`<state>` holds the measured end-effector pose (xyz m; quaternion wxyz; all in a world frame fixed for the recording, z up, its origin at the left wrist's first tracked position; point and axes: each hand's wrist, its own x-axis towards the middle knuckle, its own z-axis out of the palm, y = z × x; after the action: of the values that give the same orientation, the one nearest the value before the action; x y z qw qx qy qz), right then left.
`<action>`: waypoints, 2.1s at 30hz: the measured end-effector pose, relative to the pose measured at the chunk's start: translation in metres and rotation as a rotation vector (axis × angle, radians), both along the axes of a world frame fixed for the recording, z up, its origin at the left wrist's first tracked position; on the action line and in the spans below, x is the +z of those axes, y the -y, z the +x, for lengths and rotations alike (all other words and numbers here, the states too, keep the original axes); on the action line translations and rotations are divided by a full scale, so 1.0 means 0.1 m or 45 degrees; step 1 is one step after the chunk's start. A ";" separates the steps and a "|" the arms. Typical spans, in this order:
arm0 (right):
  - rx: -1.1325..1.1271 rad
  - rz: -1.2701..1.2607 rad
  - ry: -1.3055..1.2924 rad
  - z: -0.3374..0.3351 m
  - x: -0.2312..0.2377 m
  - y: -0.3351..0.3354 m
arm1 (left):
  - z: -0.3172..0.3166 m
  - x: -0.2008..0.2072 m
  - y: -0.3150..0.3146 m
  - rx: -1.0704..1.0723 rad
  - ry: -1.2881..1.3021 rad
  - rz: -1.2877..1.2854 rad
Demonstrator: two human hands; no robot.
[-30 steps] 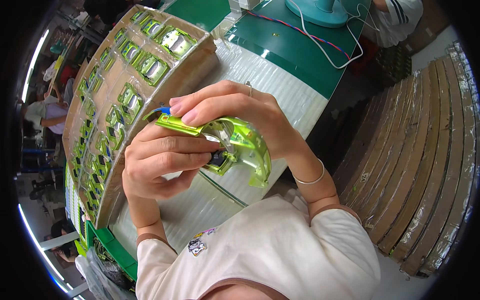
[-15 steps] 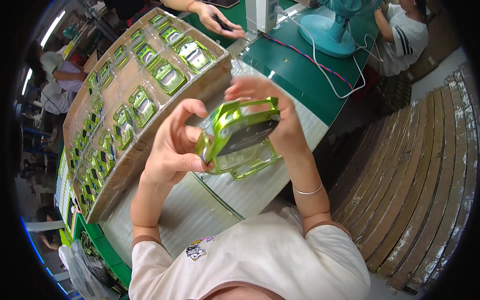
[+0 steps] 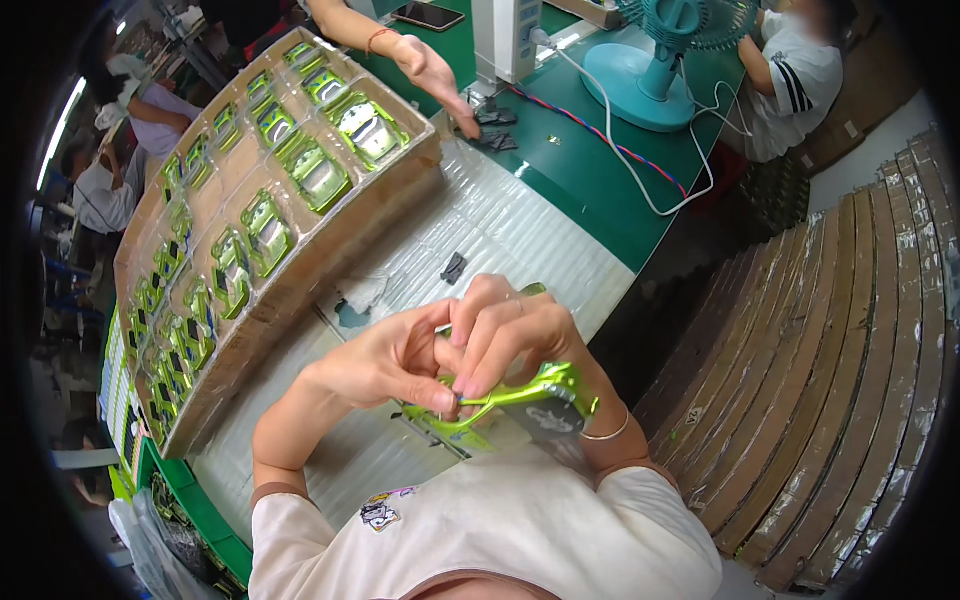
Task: The person assembles green toy cars by inserting small black wheels into the chassis. They pick up a car body, insert a wheel, rotate the object to check the fit, and place it into a cardboard tray. The process is repeated for multiple units.
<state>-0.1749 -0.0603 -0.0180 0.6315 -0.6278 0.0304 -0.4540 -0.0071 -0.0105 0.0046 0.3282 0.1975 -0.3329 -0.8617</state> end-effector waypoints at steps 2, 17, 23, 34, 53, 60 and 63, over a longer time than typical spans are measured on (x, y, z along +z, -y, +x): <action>0.003 -0.246 0.009 -0.07 -0.07 0.10 | -0.03 0.02 0.02 -0.023 0.089 0.009; -0.667 0.046 0.257 -0.41 -0.50 -0.10 | -0.61 -0.06 -0.06 0.691 1.358 -1.664; -0.616 0.063 0.103 -0.41 -0.48 -0.09 | -0.60 -0.12 -0.10 0.707 1.281 -1.398; -0.396 0.094 0.054 -0.33 -0.55 0.02 | -0.53 -0.10 -0.11 0.737 1.443 -1.403; -0.426 -0.008 -0.108 -0.28 -0.44 0.22 | -0.51 -0.16 -0.01 0.841 1.379 -1.346; -0.461 -0.039 -0.102 -0.30 -0.43 0.20 | -0.50 -0.21 -0.03 0.851 1.395 -1.464; -0.526 -0.051 -0.017 -0.27 -0.46 0.20 | -0.47 -0.17 -0.01 0.784 1.404 -1.492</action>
<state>-0.2023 -0.0803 -0.0643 0.5121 -0.6236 0.1538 -0.5702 -0.0543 -0.0093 -0.0126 0.3876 0.4678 -0.7675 -0.2046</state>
